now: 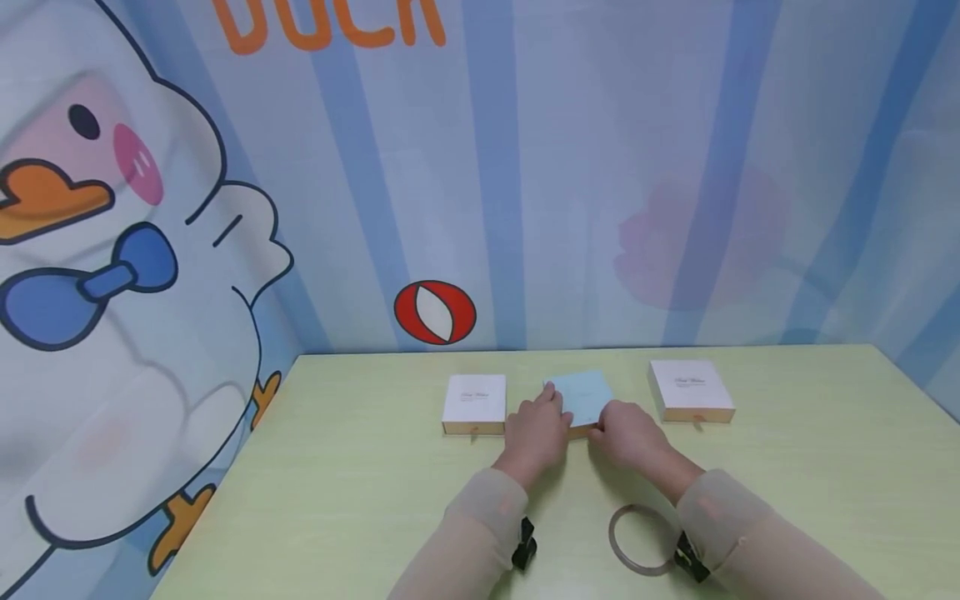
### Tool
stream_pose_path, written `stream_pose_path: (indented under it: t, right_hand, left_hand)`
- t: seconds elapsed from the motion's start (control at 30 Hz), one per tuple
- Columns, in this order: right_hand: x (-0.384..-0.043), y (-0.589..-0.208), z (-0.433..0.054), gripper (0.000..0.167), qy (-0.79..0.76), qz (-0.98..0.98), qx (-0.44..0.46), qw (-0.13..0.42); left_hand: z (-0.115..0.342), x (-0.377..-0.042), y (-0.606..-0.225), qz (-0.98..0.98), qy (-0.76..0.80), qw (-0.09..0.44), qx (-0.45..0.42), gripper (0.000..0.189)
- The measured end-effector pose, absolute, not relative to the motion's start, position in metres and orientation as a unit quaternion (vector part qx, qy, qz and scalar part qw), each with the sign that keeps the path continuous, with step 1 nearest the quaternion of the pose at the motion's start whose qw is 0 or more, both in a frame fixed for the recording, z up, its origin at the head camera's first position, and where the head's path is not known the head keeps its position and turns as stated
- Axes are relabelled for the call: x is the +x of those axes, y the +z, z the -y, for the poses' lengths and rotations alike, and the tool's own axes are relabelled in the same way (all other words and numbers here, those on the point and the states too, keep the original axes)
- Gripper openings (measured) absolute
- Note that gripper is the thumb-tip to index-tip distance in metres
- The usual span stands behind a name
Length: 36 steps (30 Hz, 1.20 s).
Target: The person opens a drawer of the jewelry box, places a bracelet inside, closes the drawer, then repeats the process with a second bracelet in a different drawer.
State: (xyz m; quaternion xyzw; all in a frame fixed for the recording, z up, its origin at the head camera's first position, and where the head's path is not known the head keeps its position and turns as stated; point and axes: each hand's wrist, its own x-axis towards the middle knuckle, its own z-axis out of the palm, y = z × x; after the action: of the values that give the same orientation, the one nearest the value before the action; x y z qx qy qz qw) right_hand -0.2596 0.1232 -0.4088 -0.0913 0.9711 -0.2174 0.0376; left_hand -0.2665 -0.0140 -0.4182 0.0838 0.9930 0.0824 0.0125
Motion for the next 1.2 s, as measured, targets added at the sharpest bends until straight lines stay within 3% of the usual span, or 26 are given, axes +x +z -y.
stream_pose_path:
  t: [0.5, 1.2]
  right_hand:
    - [-0.2583, -0.4047, -0.1158, 0.016, -0.156, -0.982, -0.093, 0.045]
    - [-0.2557, -0.4059, -0.1152, 0.013, -0.116, -0.983, -0.139, 0.007]
  left_hand:
    - [0.0160, -0.2679, -0.4127, -0.992, 0.084, 0.037, 0.085, 0.049]
    - [0.0150, -0.2690, -0.4118, -0.992, 0.093, 0.039, 0.070, 0.050]
